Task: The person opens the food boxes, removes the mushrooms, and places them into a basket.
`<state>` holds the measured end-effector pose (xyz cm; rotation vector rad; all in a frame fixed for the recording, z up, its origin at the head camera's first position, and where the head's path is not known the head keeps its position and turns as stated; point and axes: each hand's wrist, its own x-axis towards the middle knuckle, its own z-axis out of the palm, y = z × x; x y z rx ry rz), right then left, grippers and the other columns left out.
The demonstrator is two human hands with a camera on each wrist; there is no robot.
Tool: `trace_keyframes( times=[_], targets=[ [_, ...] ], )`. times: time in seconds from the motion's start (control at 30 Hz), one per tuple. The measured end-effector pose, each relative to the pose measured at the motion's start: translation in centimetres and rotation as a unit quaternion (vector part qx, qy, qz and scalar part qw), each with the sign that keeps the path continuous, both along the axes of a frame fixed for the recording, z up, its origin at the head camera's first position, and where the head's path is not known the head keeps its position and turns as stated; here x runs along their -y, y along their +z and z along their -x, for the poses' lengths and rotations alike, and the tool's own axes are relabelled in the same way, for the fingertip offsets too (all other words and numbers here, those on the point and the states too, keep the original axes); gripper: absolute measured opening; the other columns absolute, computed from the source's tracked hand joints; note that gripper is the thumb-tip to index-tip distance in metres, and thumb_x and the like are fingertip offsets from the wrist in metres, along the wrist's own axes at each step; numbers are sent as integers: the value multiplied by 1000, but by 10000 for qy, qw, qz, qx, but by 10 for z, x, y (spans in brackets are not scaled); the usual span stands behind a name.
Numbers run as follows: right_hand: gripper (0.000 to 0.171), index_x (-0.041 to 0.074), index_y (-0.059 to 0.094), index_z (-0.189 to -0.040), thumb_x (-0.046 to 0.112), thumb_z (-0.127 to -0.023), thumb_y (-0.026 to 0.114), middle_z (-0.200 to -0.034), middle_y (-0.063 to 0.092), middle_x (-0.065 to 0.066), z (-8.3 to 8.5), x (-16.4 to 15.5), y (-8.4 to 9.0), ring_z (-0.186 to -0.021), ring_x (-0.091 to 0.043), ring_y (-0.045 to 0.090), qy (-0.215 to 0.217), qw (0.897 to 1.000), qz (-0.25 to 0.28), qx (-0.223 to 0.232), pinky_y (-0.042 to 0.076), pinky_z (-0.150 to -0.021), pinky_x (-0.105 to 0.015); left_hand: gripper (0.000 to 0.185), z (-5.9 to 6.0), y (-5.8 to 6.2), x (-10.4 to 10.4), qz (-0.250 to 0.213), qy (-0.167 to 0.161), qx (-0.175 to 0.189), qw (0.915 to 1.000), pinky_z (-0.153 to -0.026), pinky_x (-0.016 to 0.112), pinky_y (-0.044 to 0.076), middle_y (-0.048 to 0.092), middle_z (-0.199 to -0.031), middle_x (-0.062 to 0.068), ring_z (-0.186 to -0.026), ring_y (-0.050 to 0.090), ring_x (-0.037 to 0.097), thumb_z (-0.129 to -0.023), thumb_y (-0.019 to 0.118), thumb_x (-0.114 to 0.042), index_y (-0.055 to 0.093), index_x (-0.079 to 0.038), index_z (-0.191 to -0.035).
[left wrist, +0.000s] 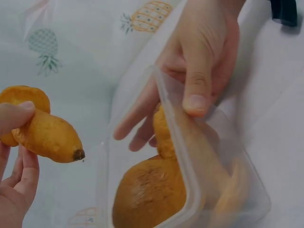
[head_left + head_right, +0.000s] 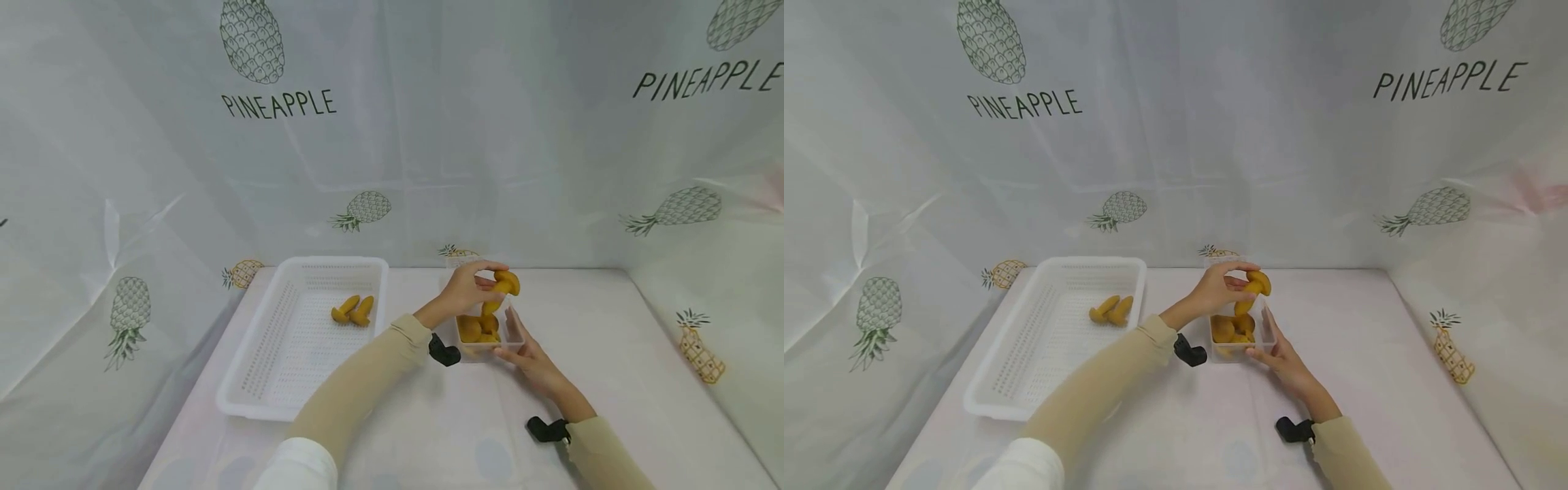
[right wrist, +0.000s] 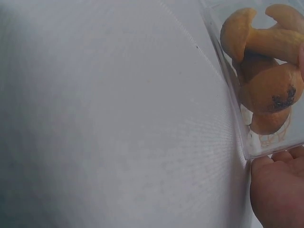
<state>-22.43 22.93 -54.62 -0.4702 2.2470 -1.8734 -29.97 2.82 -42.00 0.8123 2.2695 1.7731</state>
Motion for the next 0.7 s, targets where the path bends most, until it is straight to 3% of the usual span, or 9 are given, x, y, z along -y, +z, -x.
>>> trace_keyframes(
  times=[0.27, 0.53, 0.7],
  targets=[
    [96, 24, -7, -161, 7, -98, 64, -165, -10, -14, 0, 2, -1, -148, -37, -16, -41, 10000, -62, 3, -3, -109, -72, 50, 6, 13, 29, -219, -10, -46, 9997, -84, 22, 56, 60, -129, 1, -101, 67, 13, -84, 79, -2, 65, -8, -131],
    [96, 23, -10, -160, 7, -99, 63, -164, -13, -14, -1, 2, 0, -148, -37, -17, 32, 9999, 37, 103, 4, -111, -68, 50, 11, 28, 67, -420, 210, 237, 9986, -85, 28, 57, 58, -135, 5, -107, 65, 21, -86, 77, -2, 63, -8, -134],
    [96, 26, -10, -160, 9, -100, 62, -165, -13, -13, -1, 2, 0, -148, -36, -15, 34, 9999, -82, 129, 14, -112, -55, 52, 13, 35, 91, -588, 309, 398, 9970, -86, 31, 57, 56, -138, 6, -110, 64, 23, -87, 76, -1, 61, -7, -136]
  ],
)
